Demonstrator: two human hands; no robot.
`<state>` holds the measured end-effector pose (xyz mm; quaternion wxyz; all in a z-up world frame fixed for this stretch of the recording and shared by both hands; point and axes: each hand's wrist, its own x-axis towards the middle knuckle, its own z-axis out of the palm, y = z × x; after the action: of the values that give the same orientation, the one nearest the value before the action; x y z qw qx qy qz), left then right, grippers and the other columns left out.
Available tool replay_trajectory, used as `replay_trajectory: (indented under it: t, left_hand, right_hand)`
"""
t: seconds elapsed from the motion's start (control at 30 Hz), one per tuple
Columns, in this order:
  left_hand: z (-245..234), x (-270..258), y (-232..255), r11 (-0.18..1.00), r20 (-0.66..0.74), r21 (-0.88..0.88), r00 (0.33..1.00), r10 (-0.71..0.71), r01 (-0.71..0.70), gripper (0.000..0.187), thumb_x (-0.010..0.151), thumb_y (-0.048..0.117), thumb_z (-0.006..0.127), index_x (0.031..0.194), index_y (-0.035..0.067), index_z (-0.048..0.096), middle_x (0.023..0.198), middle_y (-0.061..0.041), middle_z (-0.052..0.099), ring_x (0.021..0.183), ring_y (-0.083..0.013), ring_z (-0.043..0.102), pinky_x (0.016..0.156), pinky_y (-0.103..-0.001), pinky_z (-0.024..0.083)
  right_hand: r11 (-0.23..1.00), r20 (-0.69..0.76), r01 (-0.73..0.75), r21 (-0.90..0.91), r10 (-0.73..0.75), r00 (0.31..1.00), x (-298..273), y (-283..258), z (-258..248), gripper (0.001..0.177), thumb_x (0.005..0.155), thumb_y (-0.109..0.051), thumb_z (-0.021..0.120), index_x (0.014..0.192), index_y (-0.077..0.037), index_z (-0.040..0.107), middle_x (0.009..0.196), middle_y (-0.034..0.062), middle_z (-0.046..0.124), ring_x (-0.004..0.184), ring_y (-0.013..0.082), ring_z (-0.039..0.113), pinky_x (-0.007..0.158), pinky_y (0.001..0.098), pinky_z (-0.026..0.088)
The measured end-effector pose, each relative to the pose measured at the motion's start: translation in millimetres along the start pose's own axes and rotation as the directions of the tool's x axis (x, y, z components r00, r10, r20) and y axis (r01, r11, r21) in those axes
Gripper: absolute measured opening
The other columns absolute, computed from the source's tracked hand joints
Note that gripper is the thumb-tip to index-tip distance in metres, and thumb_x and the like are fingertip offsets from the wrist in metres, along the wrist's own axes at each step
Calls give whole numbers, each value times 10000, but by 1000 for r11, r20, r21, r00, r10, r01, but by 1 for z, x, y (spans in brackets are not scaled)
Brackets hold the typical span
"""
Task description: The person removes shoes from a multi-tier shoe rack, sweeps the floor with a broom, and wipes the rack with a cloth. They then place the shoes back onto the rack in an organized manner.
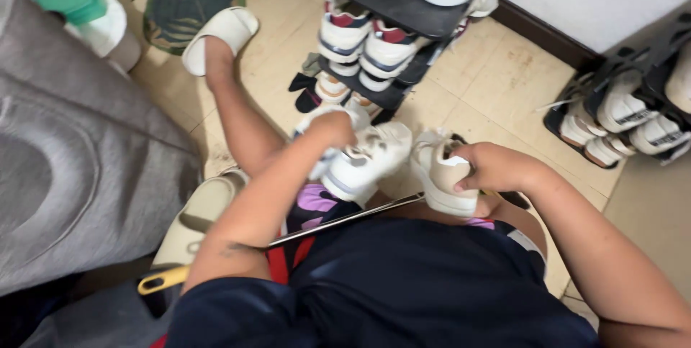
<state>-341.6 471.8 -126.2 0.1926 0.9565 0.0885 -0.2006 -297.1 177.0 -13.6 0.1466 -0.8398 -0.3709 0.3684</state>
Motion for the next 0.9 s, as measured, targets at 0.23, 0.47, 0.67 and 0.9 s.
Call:
replay_trajectory:
  t: [0.23,0.47,0.67,0.9]
  left_hand:
    - [-66,-21,-85,966,-286,98,937,-203,239,231,713,174,642,887,30,689,939,-180,664,904,-303,640,753,-395,511]
    - [-23,70,-186,908,-569,-194,711,-413,372,190,746,109,634,912,16,638,904,-180,668,864,-300,657,730,-376,525]
    - [-9,117,-196,878,-466,-222,745,-477,424,208,857,164,537,991,32,626,1030,-179,648,967,-298,637,807,-390,508]
    - [-28,129,-150,908,-683,-384,714,-156,-169,478,825,214,600,1263,61,488,1185,-147,554,1091,-311,541,934,-389,421]
  right_hand:
    - [959,-141,234,-161,-257,956,104,-47,29,614,575,-195,769,1122,-24,547,1030,200,620,966,342,590,819,386,458]
    - [924,-257,375,-71,-380,889,258,-55,96,582,649,-212,734,1152,3,532,1057,220,603,982,355,589,860,400,453]
    - [856,-268,511,74,-476,837,284,-53,127,658,666,-112,689,1255,-1,420,1202,226,470,1100,368,488,900,413,425]
    - [863,-603,251,438,75,794,240,94,79,276,812,-44,491,1011,-53,682,990,141,695,878,196,635,789,299,503]
